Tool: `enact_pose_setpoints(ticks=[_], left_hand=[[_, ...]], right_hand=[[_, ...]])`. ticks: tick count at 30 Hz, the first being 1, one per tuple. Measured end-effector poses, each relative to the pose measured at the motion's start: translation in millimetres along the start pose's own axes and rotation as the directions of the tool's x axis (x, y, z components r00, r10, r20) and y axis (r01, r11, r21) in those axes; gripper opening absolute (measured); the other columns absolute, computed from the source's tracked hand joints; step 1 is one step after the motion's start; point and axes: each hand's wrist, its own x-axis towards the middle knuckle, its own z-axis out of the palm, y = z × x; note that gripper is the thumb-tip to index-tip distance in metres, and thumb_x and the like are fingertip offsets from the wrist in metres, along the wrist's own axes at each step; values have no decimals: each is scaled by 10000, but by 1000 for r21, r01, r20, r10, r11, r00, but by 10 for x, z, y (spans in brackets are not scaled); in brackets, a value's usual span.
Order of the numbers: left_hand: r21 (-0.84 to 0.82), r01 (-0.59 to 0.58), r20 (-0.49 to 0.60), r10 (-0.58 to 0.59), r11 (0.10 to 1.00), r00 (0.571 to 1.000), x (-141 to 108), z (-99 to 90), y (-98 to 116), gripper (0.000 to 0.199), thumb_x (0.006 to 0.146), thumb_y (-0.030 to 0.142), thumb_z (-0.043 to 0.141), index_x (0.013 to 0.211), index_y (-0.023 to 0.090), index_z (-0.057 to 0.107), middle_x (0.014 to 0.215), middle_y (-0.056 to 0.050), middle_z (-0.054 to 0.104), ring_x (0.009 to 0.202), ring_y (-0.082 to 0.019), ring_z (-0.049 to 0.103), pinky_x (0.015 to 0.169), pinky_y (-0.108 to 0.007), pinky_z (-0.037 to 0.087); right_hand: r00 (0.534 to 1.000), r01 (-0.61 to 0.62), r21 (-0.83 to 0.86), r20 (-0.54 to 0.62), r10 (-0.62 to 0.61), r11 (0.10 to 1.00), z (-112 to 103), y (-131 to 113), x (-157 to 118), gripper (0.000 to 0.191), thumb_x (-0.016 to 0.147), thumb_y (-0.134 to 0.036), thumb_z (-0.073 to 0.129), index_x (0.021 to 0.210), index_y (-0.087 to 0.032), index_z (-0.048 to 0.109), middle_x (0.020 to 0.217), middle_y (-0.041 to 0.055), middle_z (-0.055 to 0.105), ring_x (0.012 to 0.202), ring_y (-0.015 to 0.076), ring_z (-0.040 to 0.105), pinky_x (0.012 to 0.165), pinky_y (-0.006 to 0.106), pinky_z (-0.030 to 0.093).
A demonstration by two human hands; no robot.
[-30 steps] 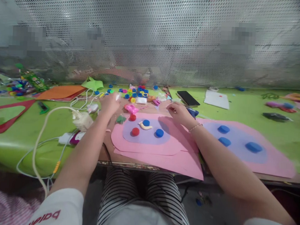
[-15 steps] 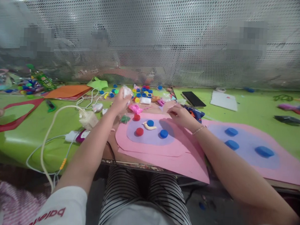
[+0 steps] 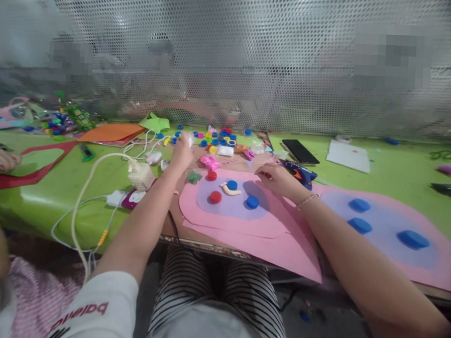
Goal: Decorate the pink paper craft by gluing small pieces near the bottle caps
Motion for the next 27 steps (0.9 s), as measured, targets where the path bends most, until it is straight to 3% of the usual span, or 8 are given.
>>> enact_pose_setpoints(ticks=[8,13,16,21,27], left_hand=[[103,-11,37,7,995,999,-18,-71,48,432,675,-14,478,1074,124,385,1061,-186,543,1043,-319,544,869,-432,431],[-49,-39,34,41,998,999,9,6,-22,413,693,2,482,1076,144,416,1081,-172,536,1095,-314,508,915,-430,387],[-124,-45,25,49,991,998,31,16,-59,364,682,17,511,1004,179,455,985,-119,564,1050,-295,521,917,-428,381],[-75,-112,45,115,991,992,11,-12,-29,257,667,5,470,828,206,464,801,-56,552,890,-249,550,863,-403,408],[-83,-95,39,98,992,994,-30,-59,135,225,674,50,509,821,209,445,813,-69,541,870,-249,535,841,-386,403]], right_hand=[[997,-61,-11,57,61,998,-2,-2,3,188,777,-152,478,854,-141,649,859,98,664,765,192,605,707,293,466],[996,-58,-9,74,58,998,-5,5,-2,197,779,-162,475,867,-146,650,881,99,669,776,194,609,703,295,467],[997,-46,-7,67,46,999,-1,0,-6,197,784,-165,471,864,-155,650,877,92,669,782,194,606,708,300,465],[994,-28,-13,105,29,1000,-11,-24,-12,195,805,-180,469,855,-143,654,839,92,666,771,193,601,704,295,458],[991,23,16,135,-25,1000,-15,-43,-4,208,829,-184,452,880,-142,649,862,96,665,778,185,593,710,293,453]])
